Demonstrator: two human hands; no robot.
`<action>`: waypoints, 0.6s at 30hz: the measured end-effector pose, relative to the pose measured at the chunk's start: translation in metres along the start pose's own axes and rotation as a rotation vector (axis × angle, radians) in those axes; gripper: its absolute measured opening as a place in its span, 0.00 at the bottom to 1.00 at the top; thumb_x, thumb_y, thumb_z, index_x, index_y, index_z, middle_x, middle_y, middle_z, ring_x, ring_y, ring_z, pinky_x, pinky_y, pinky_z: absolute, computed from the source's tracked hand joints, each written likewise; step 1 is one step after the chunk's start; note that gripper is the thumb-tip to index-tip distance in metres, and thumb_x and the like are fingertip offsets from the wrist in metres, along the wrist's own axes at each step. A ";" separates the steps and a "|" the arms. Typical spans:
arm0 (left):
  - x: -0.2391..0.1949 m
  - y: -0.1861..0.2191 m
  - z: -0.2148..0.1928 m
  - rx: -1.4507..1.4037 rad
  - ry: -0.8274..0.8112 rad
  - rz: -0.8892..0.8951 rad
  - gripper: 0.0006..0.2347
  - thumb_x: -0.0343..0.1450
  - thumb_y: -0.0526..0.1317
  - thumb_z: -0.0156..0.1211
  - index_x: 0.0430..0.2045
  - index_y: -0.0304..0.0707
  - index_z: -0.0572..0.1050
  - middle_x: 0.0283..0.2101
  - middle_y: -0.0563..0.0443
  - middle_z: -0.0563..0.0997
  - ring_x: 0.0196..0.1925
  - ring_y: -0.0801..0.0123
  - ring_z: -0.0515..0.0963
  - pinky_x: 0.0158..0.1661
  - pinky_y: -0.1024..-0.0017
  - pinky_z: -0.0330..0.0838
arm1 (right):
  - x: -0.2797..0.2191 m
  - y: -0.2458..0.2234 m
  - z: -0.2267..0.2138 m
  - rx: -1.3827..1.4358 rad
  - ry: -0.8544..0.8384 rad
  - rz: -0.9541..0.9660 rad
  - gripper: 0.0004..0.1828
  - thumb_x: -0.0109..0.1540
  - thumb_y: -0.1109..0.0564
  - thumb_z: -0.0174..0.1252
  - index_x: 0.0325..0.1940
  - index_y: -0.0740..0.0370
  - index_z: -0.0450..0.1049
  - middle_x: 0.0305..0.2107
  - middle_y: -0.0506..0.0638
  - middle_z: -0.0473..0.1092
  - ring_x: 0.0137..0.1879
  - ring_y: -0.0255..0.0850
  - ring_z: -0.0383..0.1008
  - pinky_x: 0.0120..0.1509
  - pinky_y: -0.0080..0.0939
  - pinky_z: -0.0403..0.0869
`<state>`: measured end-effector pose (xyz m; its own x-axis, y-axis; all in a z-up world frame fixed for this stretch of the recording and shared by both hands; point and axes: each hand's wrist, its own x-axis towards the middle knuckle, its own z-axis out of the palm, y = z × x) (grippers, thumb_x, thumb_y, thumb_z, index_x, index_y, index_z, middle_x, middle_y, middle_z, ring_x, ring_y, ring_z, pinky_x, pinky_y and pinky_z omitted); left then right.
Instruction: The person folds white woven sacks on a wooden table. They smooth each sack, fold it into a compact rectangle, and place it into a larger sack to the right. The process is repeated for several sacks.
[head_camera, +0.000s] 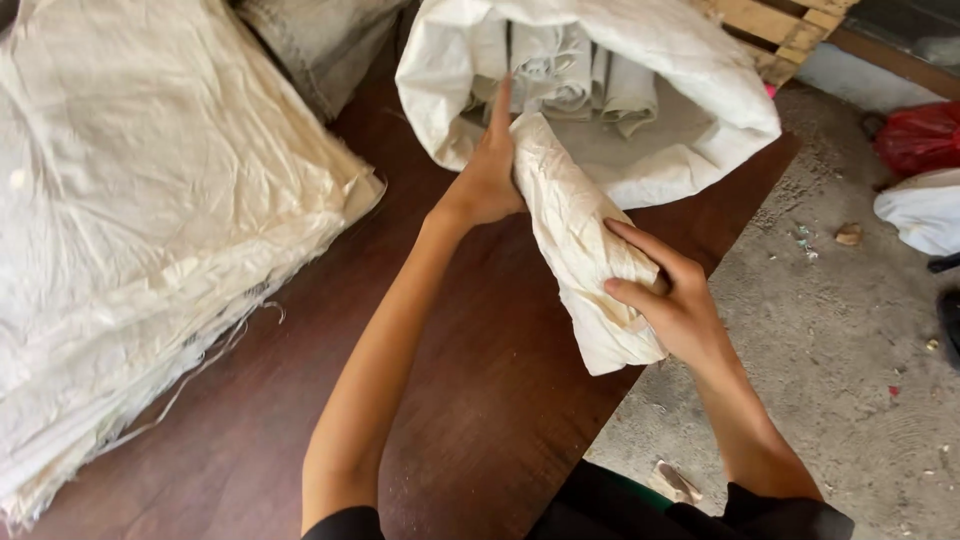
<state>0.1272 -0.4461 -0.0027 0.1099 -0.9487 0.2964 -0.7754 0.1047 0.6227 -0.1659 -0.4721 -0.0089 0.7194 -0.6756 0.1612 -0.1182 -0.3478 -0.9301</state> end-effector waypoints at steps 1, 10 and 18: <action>0.002 -0.009 0.006 -0.109 0.066 0.053 0.64 0.53 0.29 0.79 0.70 0.48 0.22 0.76 0.31 0.42 0.76 0.37 0.49 0.72 0.46 0.44 | 0.000 0.005 -0.004 0.113 0.016 -0.003 0.37 0.56 0.59 0.65 0.70 0.63 0.68 0.62 0.58 0.72 0.63 0.46 0.75 0.68 0.44 0.72; 0.008 -0.011 0.054 0.187 -0.038 0.174 0.29 0.54 0.44 0.79 0.49 0.38 0.75 0.56 0.38 0.79 0.59 0.42 0.76 0.60 0.44 0.67 | 0.070 0.004 -0.027 0.010 0.197 -0.111 0.37 0.56 0.61 0.65 0.71 0.64 0.68 0.65 0.59 0.69 0.67 0.44 0.68 0.69 0.40 0.67; 0.007 -0.030 0.082 0.251 -0.175 0.246 0.06 0.65 0.32 0.64 0.33 0.42 0.81 0.42 0.46 0.82 0.48 0.50 0.81 0.49 0.57 0.74 | 0.257 0.026 -0.020 -0.195 0.309 -0.021 0.35 0.57 0.56 0.63 0.70 0.59 0.71 0.53 0.65 0.75 0.50 0.49 0.77 0.57 0.42 0.71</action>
<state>0.0998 -0.4800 -0.0787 -0.1886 -0.9432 0.2735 -0.8960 0.2793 0.3452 0.0017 -0.6679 0.0146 0.4857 -0.8211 0.2997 -0.2551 -0.4611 -0.8499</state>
